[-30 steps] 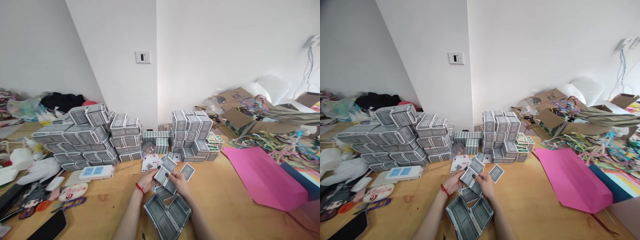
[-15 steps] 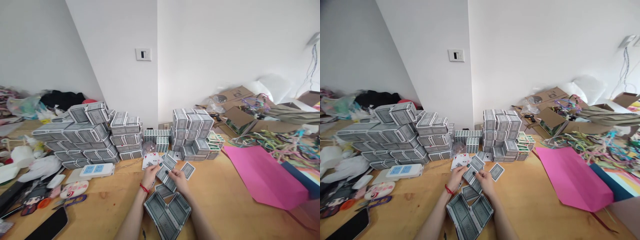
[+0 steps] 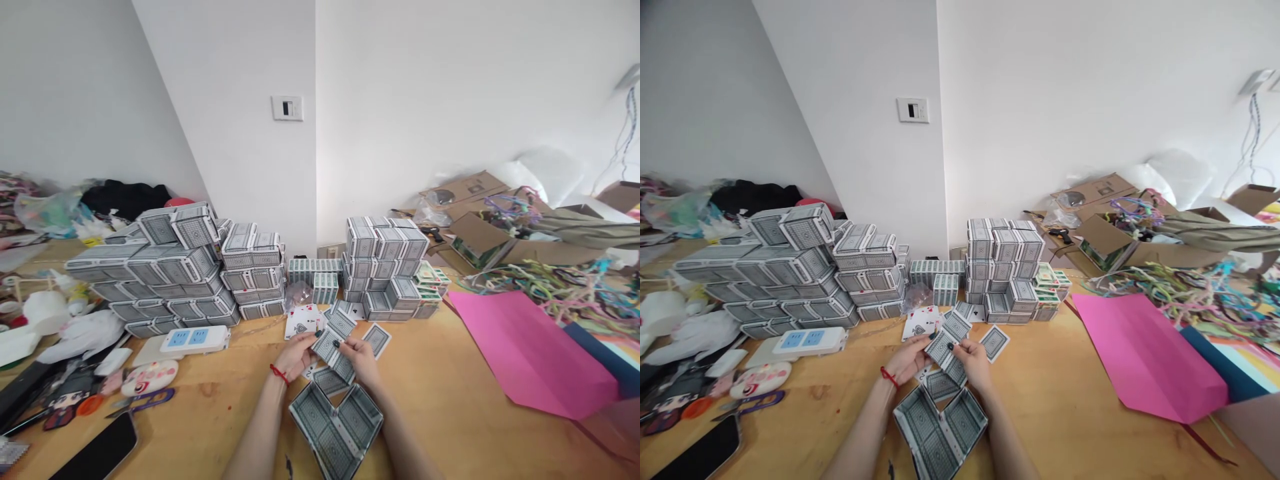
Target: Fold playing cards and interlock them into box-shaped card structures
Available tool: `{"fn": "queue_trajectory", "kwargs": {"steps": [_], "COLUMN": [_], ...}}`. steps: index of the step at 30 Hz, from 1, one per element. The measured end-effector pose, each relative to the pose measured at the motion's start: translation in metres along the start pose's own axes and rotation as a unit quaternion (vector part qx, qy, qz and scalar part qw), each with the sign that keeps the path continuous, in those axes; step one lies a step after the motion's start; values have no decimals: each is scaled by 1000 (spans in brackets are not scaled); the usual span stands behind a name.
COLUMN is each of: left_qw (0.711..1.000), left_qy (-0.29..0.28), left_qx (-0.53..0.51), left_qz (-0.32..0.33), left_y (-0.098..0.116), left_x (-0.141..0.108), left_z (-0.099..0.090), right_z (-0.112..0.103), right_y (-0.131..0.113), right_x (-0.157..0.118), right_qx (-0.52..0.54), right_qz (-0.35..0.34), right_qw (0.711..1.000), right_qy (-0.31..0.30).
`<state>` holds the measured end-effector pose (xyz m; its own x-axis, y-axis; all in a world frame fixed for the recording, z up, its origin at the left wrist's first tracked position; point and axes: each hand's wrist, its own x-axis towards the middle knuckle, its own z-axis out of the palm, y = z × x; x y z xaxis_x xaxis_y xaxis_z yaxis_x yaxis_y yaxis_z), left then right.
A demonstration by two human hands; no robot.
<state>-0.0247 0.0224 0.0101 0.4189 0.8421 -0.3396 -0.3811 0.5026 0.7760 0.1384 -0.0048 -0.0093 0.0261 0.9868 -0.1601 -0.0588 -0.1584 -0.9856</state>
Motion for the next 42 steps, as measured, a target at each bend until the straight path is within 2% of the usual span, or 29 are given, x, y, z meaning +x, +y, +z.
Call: {"fn": "queue_trajectory", "kwargs": {"steps": [4, 8, 13, 16, 19, 21, 23, 25, 28, 31, 33, 38, 42], "left_qw": [998, 986, 984, 992, 999, 999, 998, 990, 958, 941, 936, 946, 929], "left_qy": [15, 65, 84, 58, -9, -25, -19, 10, 71, 101, 102, 66, 52], "left_qx": [53, 119, 98, 41, 9, 13, 43, 117, 230, 259, 266, 259, 316], "left_qz": [33, 93, 121, 105, 35, 18, 29, 76, 158, 194, 206, 186, 186], "left_y": [1, -5, -12, -10, -4, -2, -1, -3, -7, -8, -9, -11, -9], "left_x": [3, 12, 15, 7, 1, -1, 1, 4, 11, 13, 12, 7, 5], "left_z": [0, -2, 2, 5, 5, 3, 2, 0, 0, 1, 2, 6, 8], "right_z": [0, 1, 1, 1, 0, -1, -1, -2, -2, -1, -1, -2, -4], "right_y": [0, 0, -2, -3, -2, -1, -1, -1, -1, -2, -4, -8, -7], "right_x": [1, 1, 0, 0, 0, 0, 1, 1, 1, 1, 1, -2, -3], "right_qx": [0, -5, 13, 44, 60, 57, 47, 35, 25, 35, 56, 94, 83], "right_qz": [-4, -8, -4, -5, -10, -9, -6, -5, -9, -5, 4, 33, 44], "right_qw": [1000, 1000, 1000, 999, 998, 998, 998, 999, 999, 999, 998, 995, 995], "right_qy": [10, 22, 22, 27, 34, 35, 31, 31, 34, 34, 25, -29, -35]}}
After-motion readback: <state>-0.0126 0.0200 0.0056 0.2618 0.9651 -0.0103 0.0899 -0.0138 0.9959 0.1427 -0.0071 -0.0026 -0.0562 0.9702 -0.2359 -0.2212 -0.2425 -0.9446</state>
